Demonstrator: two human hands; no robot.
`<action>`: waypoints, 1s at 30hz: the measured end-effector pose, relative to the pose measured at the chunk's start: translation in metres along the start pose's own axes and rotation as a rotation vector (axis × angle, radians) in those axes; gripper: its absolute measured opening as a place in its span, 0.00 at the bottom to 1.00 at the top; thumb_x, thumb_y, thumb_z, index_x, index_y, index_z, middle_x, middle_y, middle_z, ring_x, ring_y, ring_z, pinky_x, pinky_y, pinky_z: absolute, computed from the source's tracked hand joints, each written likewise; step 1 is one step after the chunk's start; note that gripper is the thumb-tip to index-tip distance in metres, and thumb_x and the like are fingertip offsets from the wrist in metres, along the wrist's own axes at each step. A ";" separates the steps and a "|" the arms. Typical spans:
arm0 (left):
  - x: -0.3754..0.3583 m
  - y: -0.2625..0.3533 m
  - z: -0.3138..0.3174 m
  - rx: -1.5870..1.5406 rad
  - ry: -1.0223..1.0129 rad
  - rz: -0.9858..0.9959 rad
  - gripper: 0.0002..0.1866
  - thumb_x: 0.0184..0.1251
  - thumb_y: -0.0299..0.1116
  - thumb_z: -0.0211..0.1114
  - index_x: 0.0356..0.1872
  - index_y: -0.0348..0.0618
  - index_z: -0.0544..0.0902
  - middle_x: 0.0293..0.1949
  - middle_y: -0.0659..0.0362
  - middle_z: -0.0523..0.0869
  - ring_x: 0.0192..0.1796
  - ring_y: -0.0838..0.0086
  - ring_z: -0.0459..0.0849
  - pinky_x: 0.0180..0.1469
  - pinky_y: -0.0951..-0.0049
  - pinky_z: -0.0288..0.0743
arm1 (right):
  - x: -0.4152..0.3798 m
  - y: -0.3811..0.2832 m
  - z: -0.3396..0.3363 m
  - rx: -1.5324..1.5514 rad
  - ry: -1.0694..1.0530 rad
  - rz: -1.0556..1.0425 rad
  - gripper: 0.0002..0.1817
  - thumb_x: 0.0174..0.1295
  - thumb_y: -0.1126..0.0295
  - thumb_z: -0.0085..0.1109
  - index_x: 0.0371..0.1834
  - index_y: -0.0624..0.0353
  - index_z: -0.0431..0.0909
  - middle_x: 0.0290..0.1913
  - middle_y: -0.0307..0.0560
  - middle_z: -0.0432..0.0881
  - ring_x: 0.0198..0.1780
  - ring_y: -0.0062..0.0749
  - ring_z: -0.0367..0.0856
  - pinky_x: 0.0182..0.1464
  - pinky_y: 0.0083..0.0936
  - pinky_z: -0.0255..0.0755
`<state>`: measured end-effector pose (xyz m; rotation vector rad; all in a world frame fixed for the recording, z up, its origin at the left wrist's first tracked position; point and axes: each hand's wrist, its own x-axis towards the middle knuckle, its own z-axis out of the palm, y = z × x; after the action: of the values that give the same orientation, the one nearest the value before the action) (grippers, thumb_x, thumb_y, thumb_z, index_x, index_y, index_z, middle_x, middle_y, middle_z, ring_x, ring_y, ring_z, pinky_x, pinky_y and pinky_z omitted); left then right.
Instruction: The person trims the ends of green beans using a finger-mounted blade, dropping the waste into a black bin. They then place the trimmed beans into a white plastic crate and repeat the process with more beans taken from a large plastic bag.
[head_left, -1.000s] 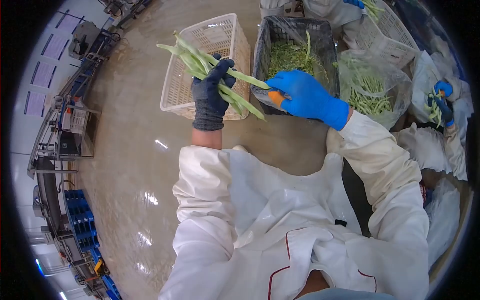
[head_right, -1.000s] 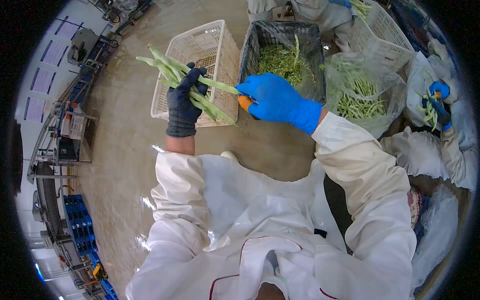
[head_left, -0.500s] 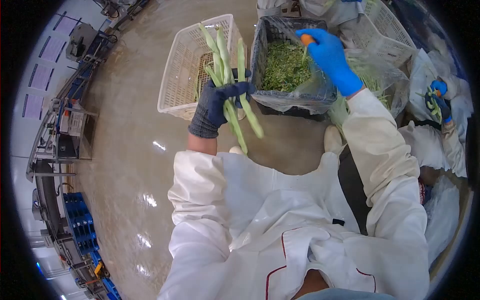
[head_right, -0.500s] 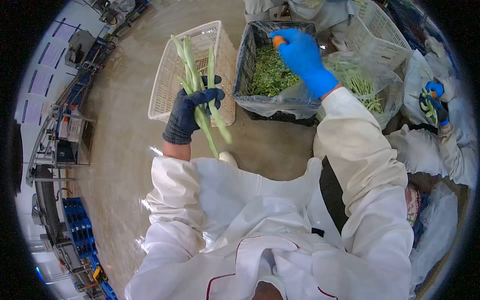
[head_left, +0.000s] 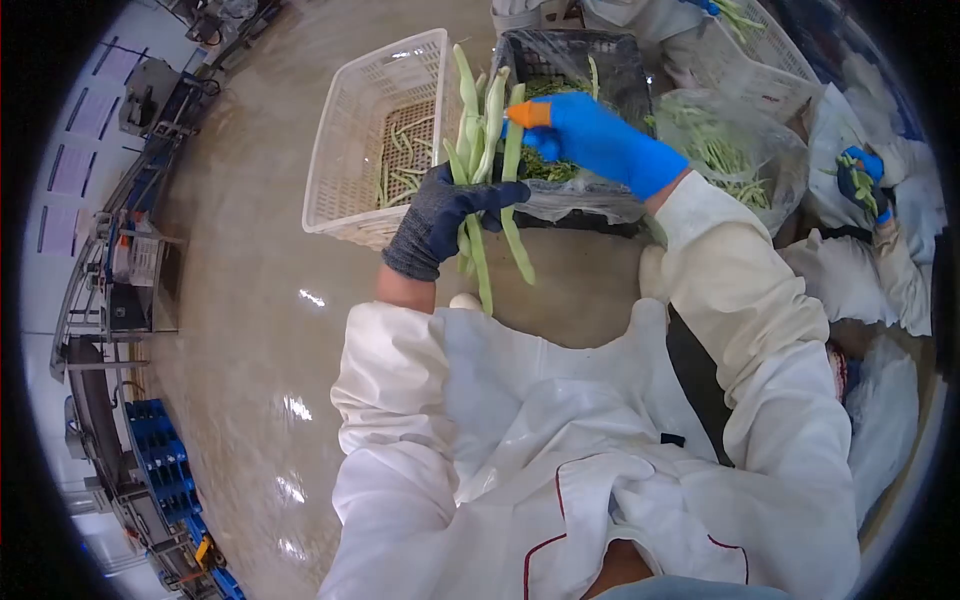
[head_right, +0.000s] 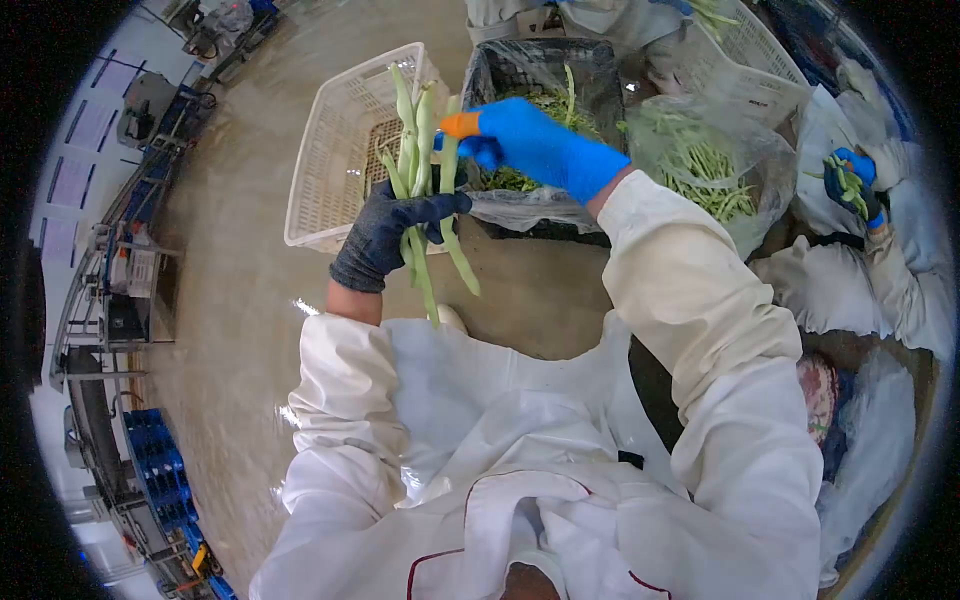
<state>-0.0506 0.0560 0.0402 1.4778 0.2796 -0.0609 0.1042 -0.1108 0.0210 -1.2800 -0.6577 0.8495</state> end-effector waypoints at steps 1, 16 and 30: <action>0.001 -0.001 -0.002 0.015 0.000 0.002 0.19 0.51 0.25 0.73 0.47 0.35 0.82 0.33 0.56 0.86 0.27 0.78 0.81 0.30 0.79 0.76 | 0.001 -0.002 -0.005 0.009 0.019 -0.022 0.17 0.66 0.63 0.55 0.49 0.63 0.82 0.36 0.38 0.83 0.29 0.16 0.68 0.32 0.14 0.63; 0.014 -0.011 0.006 -0.049 0.193 0.251 0.12 0.59 0.27 0.68 0.44 0.35 0.82 0.31 0.59 0.84 0.26 0.77 0.80 0.28 0.79 0.73 | -0.012 -0.008 0.009 -0.317 0.052 -0.123 0.15 0.62 0.64 0.56 0.40 0.65 0.84 0.30 0.39 0.81 0.28 0.17 0.69 0.31 0.18 0.63; 0.003 -0.007 -0.040 -0.070 0.370 0.155 0.13 0.56 0.20 0.64 0.44 0.32 0.80 0.33 0.50 0.87 0.25 0.73 0.82 0.26 0.78 0.73 | -0.028 -0.022 -0.047 -0.276 0.239 -0.115 0.14 0.62 0.65 0.56 0.36 0.64 0.85 0.32 0.41 0.85 0.25 0.16 0.65 0.29 0.17 0.62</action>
<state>-0.0550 0.0947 0.0304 1.4313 0.4602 0.3471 0.1314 -0.1618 0.0351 -1.5484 -0.6648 0.5127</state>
